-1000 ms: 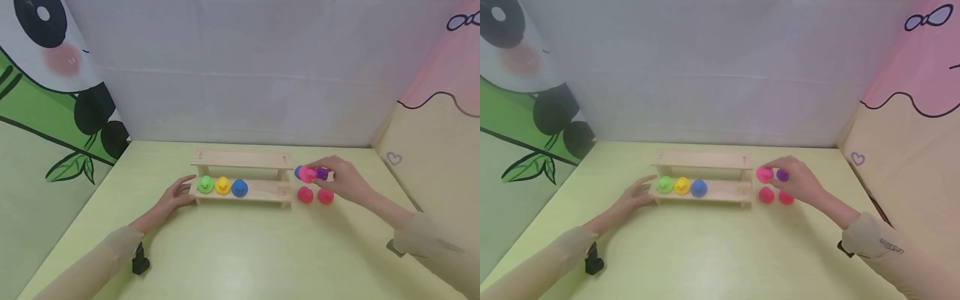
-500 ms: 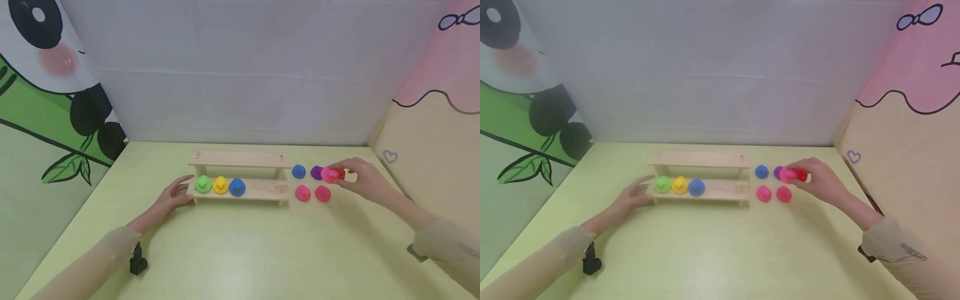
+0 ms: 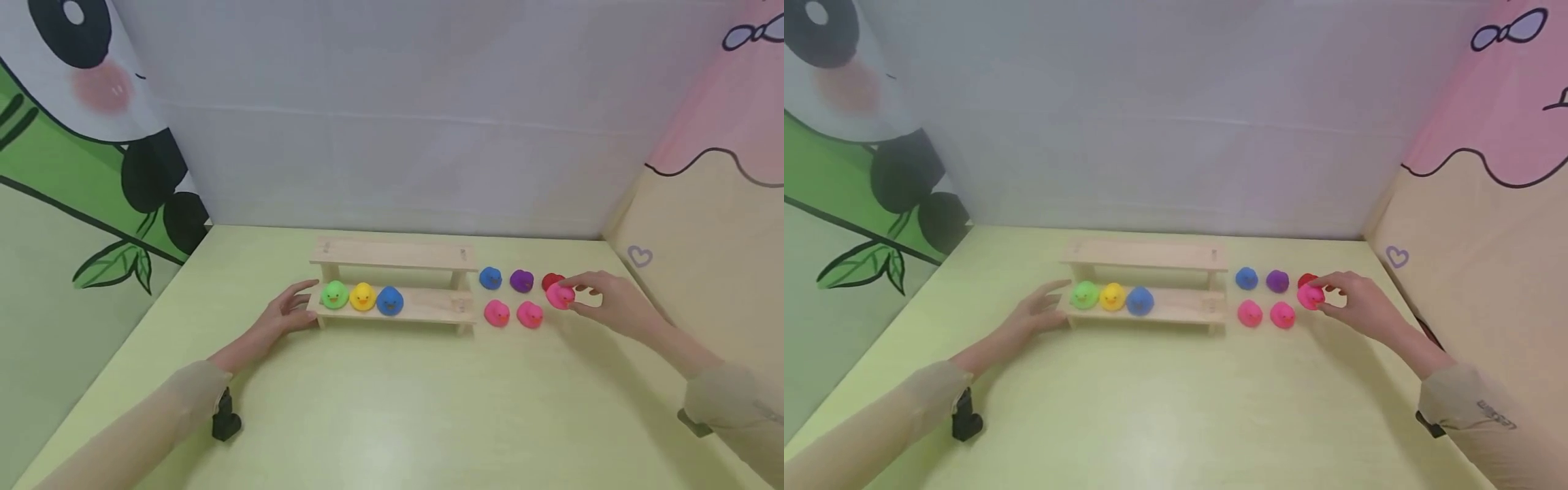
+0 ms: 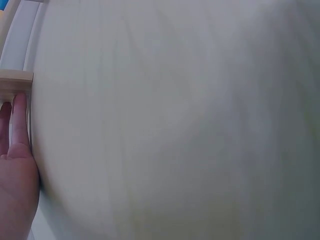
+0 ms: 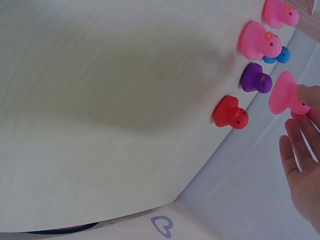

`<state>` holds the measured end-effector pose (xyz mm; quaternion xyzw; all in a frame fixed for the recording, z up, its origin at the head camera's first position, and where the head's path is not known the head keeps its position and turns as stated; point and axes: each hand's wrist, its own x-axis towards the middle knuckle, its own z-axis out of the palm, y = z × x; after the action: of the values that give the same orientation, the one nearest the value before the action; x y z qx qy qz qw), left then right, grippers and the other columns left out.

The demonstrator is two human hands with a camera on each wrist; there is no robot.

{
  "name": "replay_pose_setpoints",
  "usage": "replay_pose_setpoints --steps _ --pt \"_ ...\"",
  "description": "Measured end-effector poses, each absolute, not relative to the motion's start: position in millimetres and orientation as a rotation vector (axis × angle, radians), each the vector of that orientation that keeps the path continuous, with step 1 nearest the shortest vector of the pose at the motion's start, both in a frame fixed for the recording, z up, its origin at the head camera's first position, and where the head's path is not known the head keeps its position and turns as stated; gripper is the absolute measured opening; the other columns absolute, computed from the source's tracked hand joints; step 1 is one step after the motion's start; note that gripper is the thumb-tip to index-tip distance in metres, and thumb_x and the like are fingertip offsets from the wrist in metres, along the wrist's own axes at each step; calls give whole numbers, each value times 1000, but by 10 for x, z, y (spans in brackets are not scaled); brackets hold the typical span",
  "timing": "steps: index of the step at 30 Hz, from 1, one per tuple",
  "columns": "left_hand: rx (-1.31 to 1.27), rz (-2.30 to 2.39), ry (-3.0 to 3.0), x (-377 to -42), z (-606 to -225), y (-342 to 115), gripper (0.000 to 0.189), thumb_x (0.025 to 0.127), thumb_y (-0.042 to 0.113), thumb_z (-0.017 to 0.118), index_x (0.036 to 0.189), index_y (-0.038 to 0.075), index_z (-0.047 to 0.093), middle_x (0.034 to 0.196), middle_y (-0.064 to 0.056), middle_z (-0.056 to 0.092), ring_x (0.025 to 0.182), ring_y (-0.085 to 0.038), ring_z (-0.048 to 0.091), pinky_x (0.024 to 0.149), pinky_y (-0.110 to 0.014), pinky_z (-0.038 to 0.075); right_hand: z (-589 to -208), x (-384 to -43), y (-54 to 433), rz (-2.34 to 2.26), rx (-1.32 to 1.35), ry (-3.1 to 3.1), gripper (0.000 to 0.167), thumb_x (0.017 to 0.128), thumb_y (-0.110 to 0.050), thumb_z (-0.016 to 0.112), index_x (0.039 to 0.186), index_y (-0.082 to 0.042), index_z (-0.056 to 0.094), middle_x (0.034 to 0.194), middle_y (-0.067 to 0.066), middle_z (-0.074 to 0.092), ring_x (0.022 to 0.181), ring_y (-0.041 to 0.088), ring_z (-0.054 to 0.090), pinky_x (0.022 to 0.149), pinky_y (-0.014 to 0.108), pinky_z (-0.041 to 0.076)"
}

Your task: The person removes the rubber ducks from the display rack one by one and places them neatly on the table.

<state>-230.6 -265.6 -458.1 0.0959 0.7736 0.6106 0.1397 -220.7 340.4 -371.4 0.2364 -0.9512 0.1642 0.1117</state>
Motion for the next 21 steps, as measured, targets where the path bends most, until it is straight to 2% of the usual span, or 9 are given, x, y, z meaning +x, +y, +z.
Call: replay_pose_setpoints --steps 4,10,15,21 --pt "265 1769 2228 -2297 -4591 -2653 68 97 21 61 156 26 26 152 -20 41 117 -8 62 99 -34 55 -3818 -2199 3476 476 688 -2852 38 79 -9 80 116 -11 71 104 4 75 89 23 67 74 28 57" --pt "259 1754 2241 -2293 -4590 -2641 67 97 25 62 155 29 28 152 -17 42 124 -17 60 99 -36 54 -3983 -2222 3554 504 663 -2918 36 79 -7 79 114 -7 71 103 8 75 90 27 69 75 35 58" --pt "248 1752 2243 -2303 -4594 -2646 68 97 24 62 155 28 27 151 -17 43 122 -16 61 99 -35 55 -4123 -2247 3595 581 608 -3006 32 82 -11 78 114 -10 70 104 7 75 92 27 69 74 29 57" --pt "237 1728 2262 -2318 -4592 -2639 67 97 28 62 154 29 28 152 -16 43 123 -18 61 102 -37 53 -4195 -2267 3636 652 602 -3005 31 82 -9 77 113 -10 71 102 8 75 93 29 70 71 22 56"
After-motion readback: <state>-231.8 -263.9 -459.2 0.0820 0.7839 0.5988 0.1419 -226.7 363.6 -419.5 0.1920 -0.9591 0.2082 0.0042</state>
